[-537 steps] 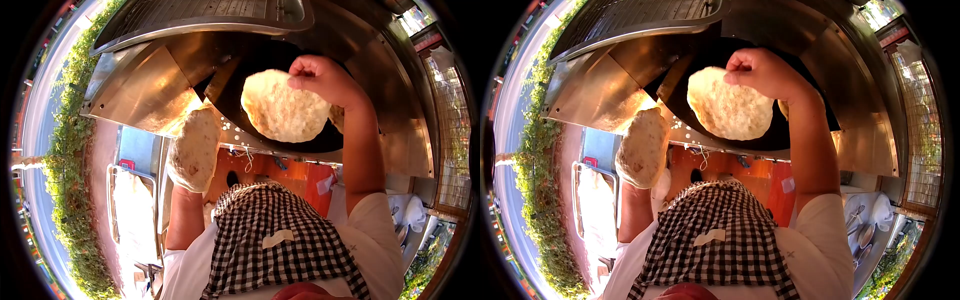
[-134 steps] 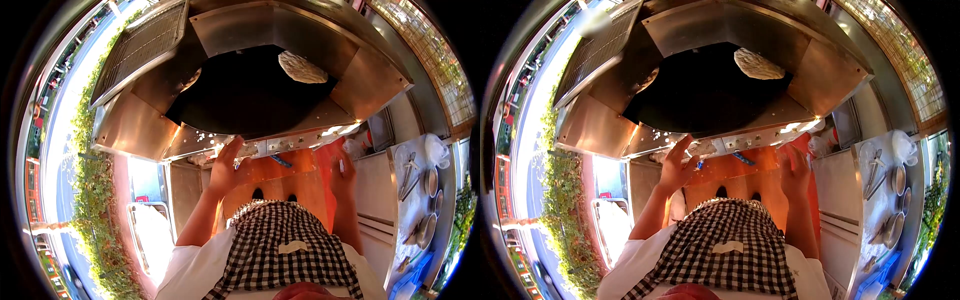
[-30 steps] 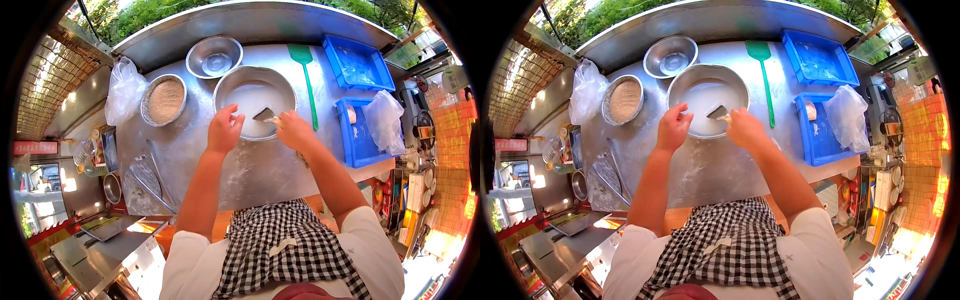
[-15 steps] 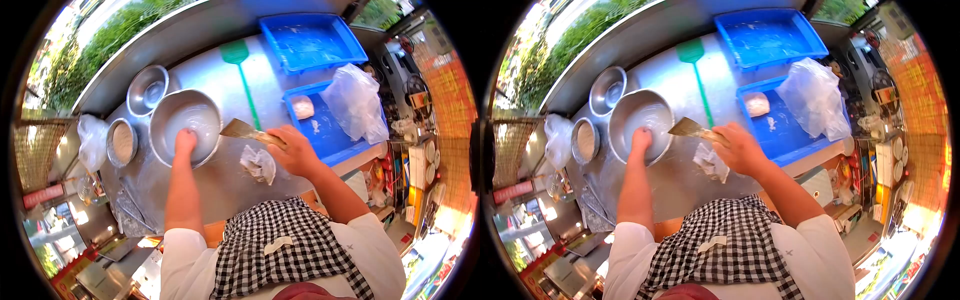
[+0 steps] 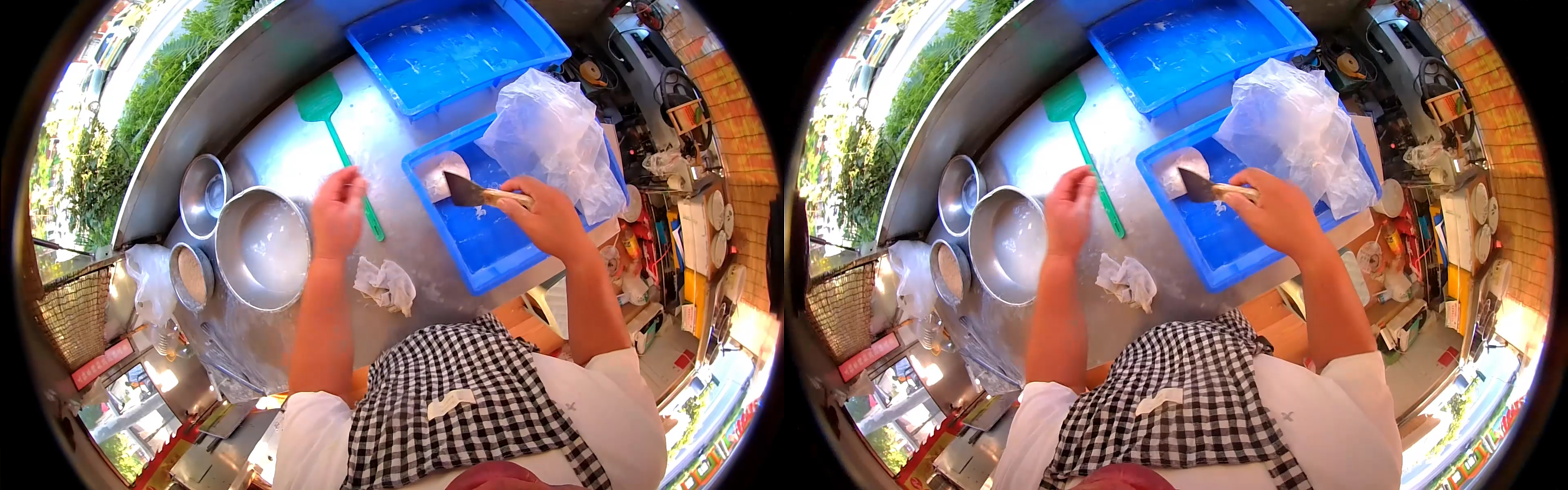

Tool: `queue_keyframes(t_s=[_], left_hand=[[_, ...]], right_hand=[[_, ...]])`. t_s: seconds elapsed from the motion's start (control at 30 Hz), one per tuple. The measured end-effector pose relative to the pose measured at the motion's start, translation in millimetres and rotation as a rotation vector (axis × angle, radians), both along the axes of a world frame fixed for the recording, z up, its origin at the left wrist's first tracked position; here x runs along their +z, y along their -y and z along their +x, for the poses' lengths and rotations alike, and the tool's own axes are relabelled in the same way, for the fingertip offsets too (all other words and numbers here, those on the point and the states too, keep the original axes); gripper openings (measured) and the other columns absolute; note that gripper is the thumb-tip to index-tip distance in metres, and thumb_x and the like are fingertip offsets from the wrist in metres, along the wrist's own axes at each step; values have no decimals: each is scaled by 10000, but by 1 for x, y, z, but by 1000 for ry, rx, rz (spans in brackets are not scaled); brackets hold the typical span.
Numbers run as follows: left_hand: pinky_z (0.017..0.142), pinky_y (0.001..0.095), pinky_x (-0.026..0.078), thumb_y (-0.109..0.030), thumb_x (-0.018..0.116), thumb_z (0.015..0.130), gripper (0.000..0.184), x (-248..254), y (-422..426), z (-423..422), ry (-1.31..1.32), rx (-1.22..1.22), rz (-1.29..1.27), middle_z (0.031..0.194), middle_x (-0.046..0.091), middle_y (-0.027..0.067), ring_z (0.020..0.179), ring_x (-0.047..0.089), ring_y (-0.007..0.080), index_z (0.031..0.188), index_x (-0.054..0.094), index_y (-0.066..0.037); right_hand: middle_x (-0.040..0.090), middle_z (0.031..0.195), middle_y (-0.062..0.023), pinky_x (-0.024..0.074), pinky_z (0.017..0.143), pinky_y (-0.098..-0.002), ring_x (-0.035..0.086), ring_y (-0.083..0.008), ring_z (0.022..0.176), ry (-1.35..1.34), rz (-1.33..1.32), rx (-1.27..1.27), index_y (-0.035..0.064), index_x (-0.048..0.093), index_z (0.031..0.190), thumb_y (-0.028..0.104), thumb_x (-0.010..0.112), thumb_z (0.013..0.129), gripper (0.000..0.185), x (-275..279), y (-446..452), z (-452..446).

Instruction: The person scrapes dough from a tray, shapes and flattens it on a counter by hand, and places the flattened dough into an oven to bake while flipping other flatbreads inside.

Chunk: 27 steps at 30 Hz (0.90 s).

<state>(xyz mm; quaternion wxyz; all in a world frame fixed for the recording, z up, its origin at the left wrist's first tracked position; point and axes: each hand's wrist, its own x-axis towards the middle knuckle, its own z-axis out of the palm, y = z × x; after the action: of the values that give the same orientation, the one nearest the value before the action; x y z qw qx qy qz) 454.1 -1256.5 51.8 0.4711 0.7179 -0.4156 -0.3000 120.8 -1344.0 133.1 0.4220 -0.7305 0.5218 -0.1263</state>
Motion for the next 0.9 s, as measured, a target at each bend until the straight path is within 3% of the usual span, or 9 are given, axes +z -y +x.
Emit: queue_keyframes(t_s=[0.1, 0.17, 0.23, 0.3, 0.47, 0.57, 0.67, 0.9], left_hand=[[775, 285, 571, -125, 752, 964, 462, -35, 9, -54, -179, -114, 53, 1108, 696, 96, 852, 674, 130, 1383, 600, -5], [758, 292, 576, -83, 744, 941, 524, -50, 11, -71, -152, -85, 87, 1102, 670, 103, 842, 684, 146, 1425, 557, -16], [729, 304, 580, -8, 710, 910, 596, -46, 13, -81, -176, -49, 142, 1079, 632, 104, 817, 695, 166, 1467, 499, -32], [730, 306, 580, -2, 711, 909, 625, -50, 14, -82, -232, -38, 159, 1094, 632, 107, 811, 696, 168, 1485, 471, -45], [729, 304, 577, 14, 712, 905, 658, -49, 16, -76, -293, -37, 174, 1094, 630, 104, 816, 699, 165, 1500, 446, -71], [736, 306, 587, 32, 697, 913, 660, -50, 15, -76, -340, -50, 166, 1096, 609, 106, 834, 694, 165, 1508, 433, -73], [754, 311, 609, 57, 672, 928, 672, -49, 16, -72, -373, -73, 178, 1133, 564, 120, 862, 679, 170, 1528, 398, -71], [738, 307, 573, 8, 708, 905, 667, -60, 14, -74, -327, -42, 115, 1104, 620, 106, 816, 681, 153, 1513, 446, -70]], right_hand=[[741, 875, -168, 534, 730, -476, 707, -380, 811, -34, -15, 152, 73, 747, 1038, 349, 684, 943, 300, 4, 24, 25], [748, 896, -187, 543, 764, -501, 710, -412, 860, -48, -59, 239, 66, 752, 1010, 335, 670, 933, 291, 1, 42, 52], [753, 915, -188, 555, 799, -504, 716, -410, 883, -87, -102, 275, 63, 759, 989, 302, 657, 927, 267, -38, 61, 86], [755, 931, -192, 563, 821, -495, 721, -404, 904, -131, -118, 322, 57, 760, 980, 293, 661, 919, 264, -48, 71, 97], [758, 949, -200, 570, 838, -476, 727, -399, 933, -139, -72, 315, 54, 765, 992, 306, 682, 908, 278, -7, 75, 102], [768, 954, -172, 571, 850, -496, 734, -382, 933, -164, -57, 310, 85, 778, 975, 300, 636, 919, 263, -33, 70, 109], [768, 947, -168, 571, 848, -497, 734, -384, 931, -217, -56, 311, 90, 778, 984, 297, 630, 922, 262, -18, 66, 95], [761, 896, -156, 574, 782, -442, 735, -331, 834, -130, 56, 219, 86, 782, 1042, 323, 684, 908, 289, -29, 60, 67]])
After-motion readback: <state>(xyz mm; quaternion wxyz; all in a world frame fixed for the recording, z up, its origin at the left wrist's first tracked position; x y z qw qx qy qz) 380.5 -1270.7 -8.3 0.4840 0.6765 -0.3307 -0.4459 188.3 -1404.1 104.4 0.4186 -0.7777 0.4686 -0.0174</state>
